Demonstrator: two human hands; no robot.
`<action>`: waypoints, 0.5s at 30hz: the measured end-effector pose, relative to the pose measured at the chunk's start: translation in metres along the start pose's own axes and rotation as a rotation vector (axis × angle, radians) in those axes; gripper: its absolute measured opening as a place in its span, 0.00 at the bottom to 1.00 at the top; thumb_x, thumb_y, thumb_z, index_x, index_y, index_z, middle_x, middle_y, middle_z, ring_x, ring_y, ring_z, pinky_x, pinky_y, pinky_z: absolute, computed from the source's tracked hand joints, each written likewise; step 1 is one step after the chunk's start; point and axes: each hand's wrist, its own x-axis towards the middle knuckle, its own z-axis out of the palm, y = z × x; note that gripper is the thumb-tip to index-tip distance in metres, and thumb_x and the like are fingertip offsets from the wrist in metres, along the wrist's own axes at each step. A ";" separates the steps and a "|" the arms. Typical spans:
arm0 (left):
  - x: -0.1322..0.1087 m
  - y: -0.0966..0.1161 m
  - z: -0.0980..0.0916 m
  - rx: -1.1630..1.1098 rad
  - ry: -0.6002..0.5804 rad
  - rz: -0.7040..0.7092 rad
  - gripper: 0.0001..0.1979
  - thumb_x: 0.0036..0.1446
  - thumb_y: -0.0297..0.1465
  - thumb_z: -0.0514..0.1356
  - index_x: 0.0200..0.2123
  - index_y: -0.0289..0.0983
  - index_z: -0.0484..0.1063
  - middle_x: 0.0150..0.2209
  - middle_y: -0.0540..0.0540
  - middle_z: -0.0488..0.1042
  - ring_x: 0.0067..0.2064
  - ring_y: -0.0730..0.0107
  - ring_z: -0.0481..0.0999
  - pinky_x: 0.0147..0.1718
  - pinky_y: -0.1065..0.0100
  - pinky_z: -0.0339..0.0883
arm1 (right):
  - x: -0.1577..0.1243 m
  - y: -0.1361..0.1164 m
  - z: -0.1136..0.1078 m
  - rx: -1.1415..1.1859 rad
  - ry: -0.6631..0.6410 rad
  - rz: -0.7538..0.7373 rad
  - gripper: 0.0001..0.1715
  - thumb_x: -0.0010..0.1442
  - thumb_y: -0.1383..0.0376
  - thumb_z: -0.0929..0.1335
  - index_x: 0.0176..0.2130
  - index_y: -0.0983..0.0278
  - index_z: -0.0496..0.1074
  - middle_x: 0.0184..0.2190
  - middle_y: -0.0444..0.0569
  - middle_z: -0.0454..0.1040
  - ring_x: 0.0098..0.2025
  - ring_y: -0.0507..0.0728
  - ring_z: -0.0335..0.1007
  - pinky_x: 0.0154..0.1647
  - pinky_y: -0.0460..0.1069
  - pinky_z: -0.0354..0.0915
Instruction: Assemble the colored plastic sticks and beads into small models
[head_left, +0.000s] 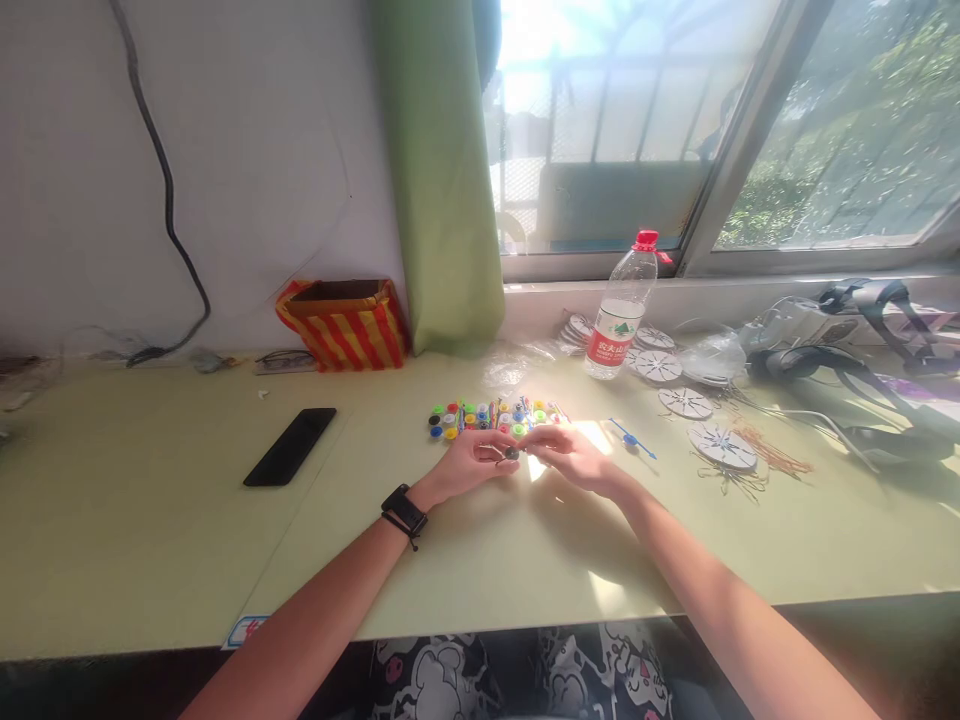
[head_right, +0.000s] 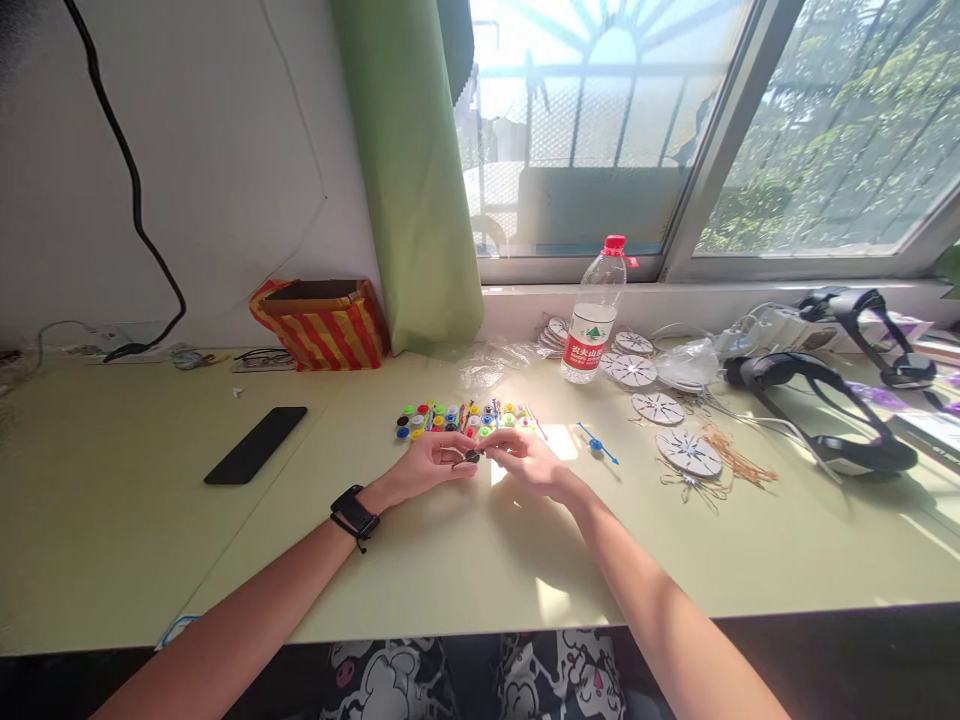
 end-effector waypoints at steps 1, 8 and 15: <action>0.000 0.001 0.000 -0.002 -0.004 -0.004 0.21 0.52 0.39 0.74 0.47 0.35 0.81 0.44 0.42 0.79 0.40 0.66 0.80 0.43 0.66 0.77 | 0.000 0.001 0.001 0.021 0.006 -0.001 0.12 0.63 0.55 0.69 0.41 0.56 0.81 0.42 0.48 0.80 0.43 0.60 0.75 0.45 0.55 0.72; -0.001 0.007 0.001 0.023 -0.005 0.012 0.22 0.52 0.39 0.73 0.48 0.35 0.81 0.45 0.40 0.81 0.44 0.61 0.80 0.44 0.65 0.77 | 0.002 0.002 0.003 0.149 0.040 0.016 0.10 0.57 0.58 0.74 0.40 0.57 0.80 0.39 0.47 0.81 0.44 0.61 0.76 0.48 0.56 0.71; -0.002 0.005 0.002 -0.006 -0.004 0.000 0.22 0.53 0.38 0.73 0.50 0.35 0.81 0.44 0.41 0.81 0.43 0.63 0.81 0.44 0.65 0.77 | 0.003 0.000 0.007 0.189 0.014 0.075 0.10 0.55 0.57 0.75 0.39 0.55 0.78 0.35 0.47 0.80 0.39 0.61 0.76 0.43 0.56 0.71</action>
